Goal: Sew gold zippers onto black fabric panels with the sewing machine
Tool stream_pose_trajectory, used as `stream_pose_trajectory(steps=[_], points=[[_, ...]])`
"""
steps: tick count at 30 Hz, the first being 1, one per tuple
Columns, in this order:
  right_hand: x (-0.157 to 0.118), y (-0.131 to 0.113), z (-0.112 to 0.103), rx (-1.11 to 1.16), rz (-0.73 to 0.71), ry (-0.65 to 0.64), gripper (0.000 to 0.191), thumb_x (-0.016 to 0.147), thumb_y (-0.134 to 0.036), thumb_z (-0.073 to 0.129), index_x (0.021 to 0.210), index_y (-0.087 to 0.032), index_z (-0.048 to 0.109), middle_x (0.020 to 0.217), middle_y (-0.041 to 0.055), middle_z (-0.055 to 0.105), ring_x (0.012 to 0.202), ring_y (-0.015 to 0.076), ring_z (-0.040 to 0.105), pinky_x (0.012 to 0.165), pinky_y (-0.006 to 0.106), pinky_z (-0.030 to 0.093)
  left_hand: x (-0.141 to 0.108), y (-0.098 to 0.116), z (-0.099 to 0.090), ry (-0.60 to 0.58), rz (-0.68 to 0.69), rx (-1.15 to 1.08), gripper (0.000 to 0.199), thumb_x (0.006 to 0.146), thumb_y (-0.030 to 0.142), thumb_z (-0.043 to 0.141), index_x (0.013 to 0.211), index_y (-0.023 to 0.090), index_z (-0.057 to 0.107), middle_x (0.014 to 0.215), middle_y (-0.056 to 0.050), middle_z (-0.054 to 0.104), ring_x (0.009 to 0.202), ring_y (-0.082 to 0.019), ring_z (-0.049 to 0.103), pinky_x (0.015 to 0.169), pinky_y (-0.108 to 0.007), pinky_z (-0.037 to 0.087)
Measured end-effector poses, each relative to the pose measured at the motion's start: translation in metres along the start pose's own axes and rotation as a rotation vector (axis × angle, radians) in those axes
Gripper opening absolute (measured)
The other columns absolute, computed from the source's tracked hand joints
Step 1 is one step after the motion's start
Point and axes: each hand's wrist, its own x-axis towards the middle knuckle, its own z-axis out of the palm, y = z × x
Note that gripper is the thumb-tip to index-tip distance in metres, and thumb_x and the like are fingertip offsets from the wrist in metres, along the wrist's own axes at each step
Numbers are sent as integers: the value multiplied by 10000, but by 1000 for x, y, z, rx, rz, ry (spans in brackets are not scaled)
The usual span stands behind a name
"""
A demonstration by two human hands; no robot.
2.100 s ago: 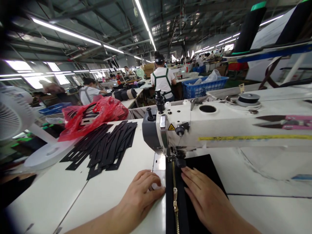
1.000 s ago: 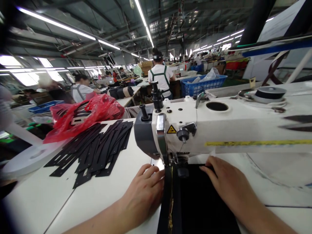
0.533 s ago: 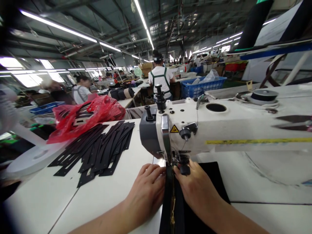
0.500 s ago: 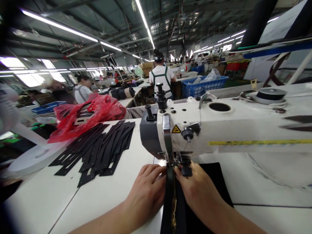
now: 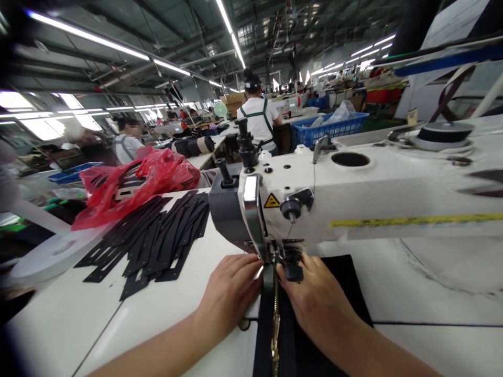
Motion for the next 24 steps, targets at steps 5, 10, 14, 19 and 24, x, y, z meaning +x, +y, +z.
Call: stream_pose_trajectory(steps=[5,10,14,19,24], points=[[-4,0,4,0,62,97,258,890,-179,401,914,-135,654,901,126,653,836,247,584,740,388,477,4,-3,5,-2,151,149,165,915,169,468,1021,149,593,988,-89,676,905,-198,639,792,-366,510],[-4,1,2,55,69,91,259,891,-176,389,849,-154,644,908,110,664,833,234,604,728,368,495,2,2,6,-35,160,291,212,929,152,408,1016,116,597,1056,-147,642,918,-228,635,783,-387,526],[2,0,-1,94,59,109,281,896,-162,372,859,-169,651,886,87,677,805,210,616,715,339,505,5,1,4,-44,211,167,215,943,166,391,1004,113,590,970,-112,672,846,-187,648,776,-343,537],[6,-1,-3,142,28,90,313,894,-131,347,883,-173,657,890,77,684,791,190,627,709,317,516,10,0,5,-42,258,104,231,936,134,367,965,108,595,781,-73,664,795,-167,647,800,-321,537],[3,-1,-2,133,37,54,308,894,-124,352,921,-161,656,888,79,682,831,200,635,750,336,524,12,1,5,-40,279,124,234,924,108,368,929,108,602,743,-75,639,804,-180,641,802,-333,537]])
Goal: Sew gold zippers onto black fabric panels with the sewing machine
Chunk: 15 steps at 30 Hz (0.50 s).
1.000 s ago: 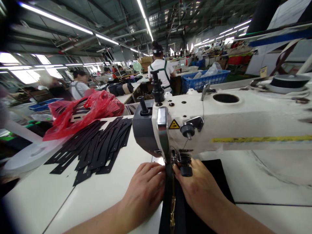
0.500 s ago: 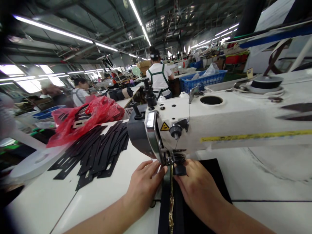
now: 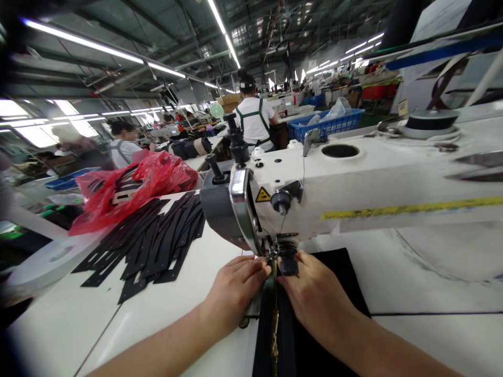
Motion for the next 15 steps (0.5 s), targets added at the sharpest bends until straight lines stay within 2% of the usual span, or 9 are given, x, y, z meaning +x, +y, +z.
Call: stream_pose_trajectory(steps=[8,15], points=[[-2,1,4,-40,-29,-2,292,895,-113,372,954,-154,655,942,88,678,854,209,635,777,353,526,0,0,-1,-2,-29,-23,239,935,138,374,915,111,610,725,-74,606,806,-202,618,733,-333,549],[-3,3,5,-41,-7,-30,279,885,-107,379,953,-150,647,943,96,670,857,213,628,772,355,522,0,-2,3,11,-19,-1,226,931,128,378,923,122,604,731,-68,610,794,-192,622,769,-338,547]])
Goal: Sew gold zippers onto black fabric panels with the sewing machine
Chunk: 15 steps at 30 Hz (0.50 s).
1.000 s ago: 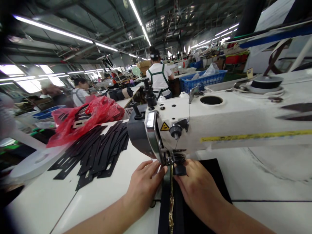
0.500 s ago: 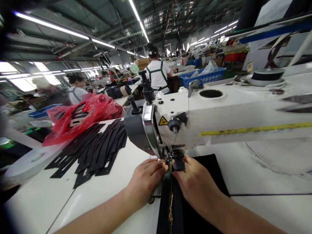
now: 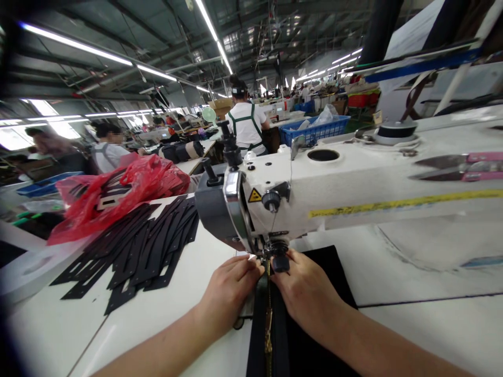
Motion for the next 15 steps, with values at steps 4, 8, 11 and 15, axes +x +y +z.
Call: stream_pose_trajectory(steps=[4,8,11,15], points=[[1,2,0,19,30,-37,260,887,-122,396,853,-146,654,902,101,667,830,222,619,750,368,520,0,-3,3,19,3,5,191,926,131,405,926,129,596,746,-66,621,787,-194,629,796,-349,547],[2,7,-1,17,-4,-32,250,884,-128,414,870,-161,661,942,95,669,846,212,614,775,365,512,-1,-2,1,4,13,7,183,912,119,408,952,117,586,797,-85,636,832,-205,633,829,-364,539],[2,5,-6,9,-22,-50,246,876,-117,420,856,-150,663,936,97,672,857,205,622,787,352,519,-3,3,-4,-73,19,-12,202,889,127,419,1016,112,575,904,-117,636,907,-217,627,870,-387,521],[-7,-8,-13,-36,-3,-45,287,854,-94,403,1015,-90,641,1014,136,662,939,232,621,835,393,525,-7,10,-9,-33,77,51,220,911,113,378,980,99,586,900,-125,643,877,-209,641,840,-378,538]])
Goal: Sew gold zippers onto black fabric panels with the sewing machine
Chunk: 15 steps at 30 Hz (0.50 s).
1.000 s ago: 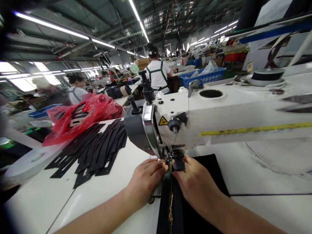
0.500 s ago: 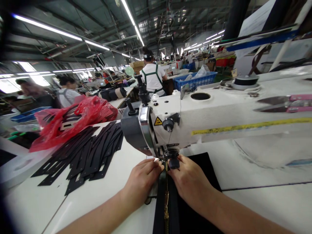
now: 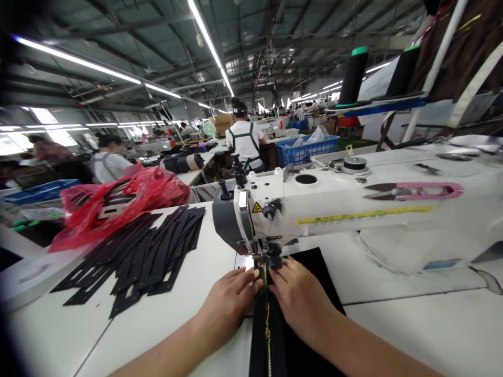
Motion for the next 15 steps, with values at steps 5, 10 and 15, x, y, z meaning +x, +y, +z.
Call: stream_pose_trajectory(steps=[5,10,15], points=[[-15,-7,3,-79,-67,-22,360,862,-90,360,1117,-32,608,1151,164,606,1048,250,589,874,392,520,0,-1,-2,25,120,-15,270,928,88,328,923,58,596,817,-109,641,840,-184,640,894,-353,514],[-15,-2,6,-93,-97,-46,370,869,-92,348,1131,-23,600,1188,176,577,1099,252,554,904,390,494,2,-4,-3,-19,117,-30,279,926,93,340,874,50,610,800,-108,630,881,-202,623,913,-359,501],[-12,-1,5,-108,-111,-39,372,872,-92,335,1106,-20,615,1156,178,598,1073,247,574,906,380,493,1,-6,-2,-21,119,-31,294,936,109,329,878,53,612,810,-104,629,877,-203,626,938,-377,486]])
